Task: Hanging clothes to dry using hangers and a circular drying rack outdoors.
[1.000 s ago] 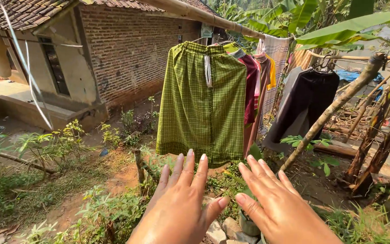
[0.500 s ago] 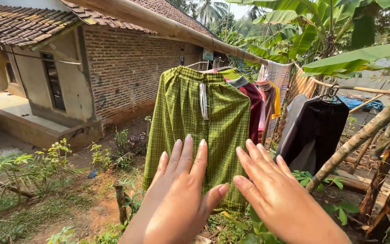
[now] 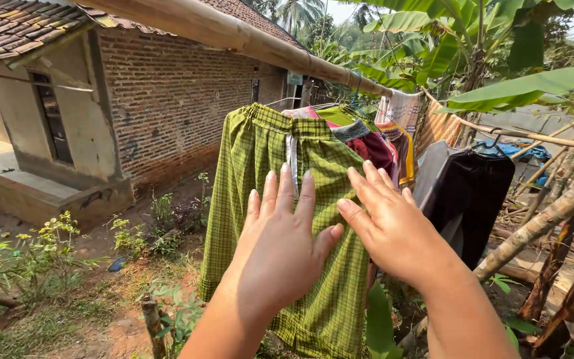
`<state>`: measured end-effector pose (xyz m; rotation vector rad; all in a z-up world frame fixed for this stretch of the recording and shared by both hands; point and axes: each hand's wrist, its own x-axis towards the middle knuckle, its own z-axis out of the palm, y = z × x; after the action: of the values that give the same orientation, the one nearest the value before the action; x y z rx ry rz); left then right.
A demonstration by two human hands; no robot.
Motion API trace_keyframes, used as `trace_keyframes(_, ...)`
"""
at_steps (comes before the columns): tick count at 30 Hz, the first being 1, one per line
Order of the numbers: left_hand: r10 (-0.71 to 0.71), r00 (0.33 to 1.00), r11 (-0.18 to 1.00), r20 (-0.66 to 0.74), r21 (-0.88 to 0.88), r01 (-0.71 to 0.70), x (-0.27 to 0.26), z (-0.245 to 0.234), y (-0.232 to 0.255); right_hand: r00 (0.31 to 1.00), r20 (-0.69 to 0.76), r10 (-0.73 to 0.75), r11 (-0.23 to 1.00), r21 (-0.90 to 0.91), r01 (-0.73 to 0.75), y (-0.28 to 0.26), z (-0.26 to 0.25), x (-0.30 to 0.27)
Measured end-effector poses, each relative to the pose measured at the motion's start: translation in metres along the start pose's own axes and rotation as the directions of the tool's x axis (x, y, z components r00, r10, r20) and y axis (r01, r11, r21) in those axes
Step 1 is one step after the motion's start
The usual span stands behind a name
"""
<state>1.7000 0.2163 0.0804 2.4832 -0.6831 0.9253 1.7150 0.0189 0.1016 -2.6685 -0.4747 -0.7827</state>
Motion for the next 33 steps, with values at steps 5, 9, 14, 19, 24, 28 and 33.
trace_keyframes(5,0.026,0.999,0.998,0.030,-0.064,-0.024,0.025,0.022,-0.015,0.989,-0.118,0.087,0.996,-0.009,-0.089,0.016,0.016,0.025)
trace_keyframes(9,0.050,0.995,0.997,0.086,-0.061,-0.045,0.048,0.034,-0.027,0.950,-0.262,0.168,0.984,-0.016,-0.178,0.031,0.032,0.051)
trace_keyframes(14,0.127,0.983,0.989,0.129,-0.091,-0.116,0.071,0.045,-0.049,0.877,-0.395,0.275,0.959,0.042,-0.282,0.030,0.049,0.059)
trace_keyframes(19,0.194,0.975,0.972,0.107,-0.155,-0.176,0.089,0.049,-0.056,0.784,-0.387,0.486,0.872,0.164,-0.461,0.005,0.054,0.047)
trace_keyframes(24,0.241,0.967,0.954,0.082,-0.204,-0.221,0.102,0.053,-0.057,0.680,-0.574,0.457,0.887,0.232,-0.400,-0.001,0.061,0.039)
trace_keyframes(28,0.285,0.957,0.929,0.058,-0.264,-0.260,0.106,0.048,-0.050,0.643,-0.677,0.358,0.915,0.119,-0.384,-0.006,0.048,0.033)
trace_keyframes(33,0.329,0.944,0.900,0.008,-0.306,-0.311,0.110,0.044,-0.041,0.602,-0.743,0.294,0.913,0.031,-0.407,-0.009,0.028,0.029)
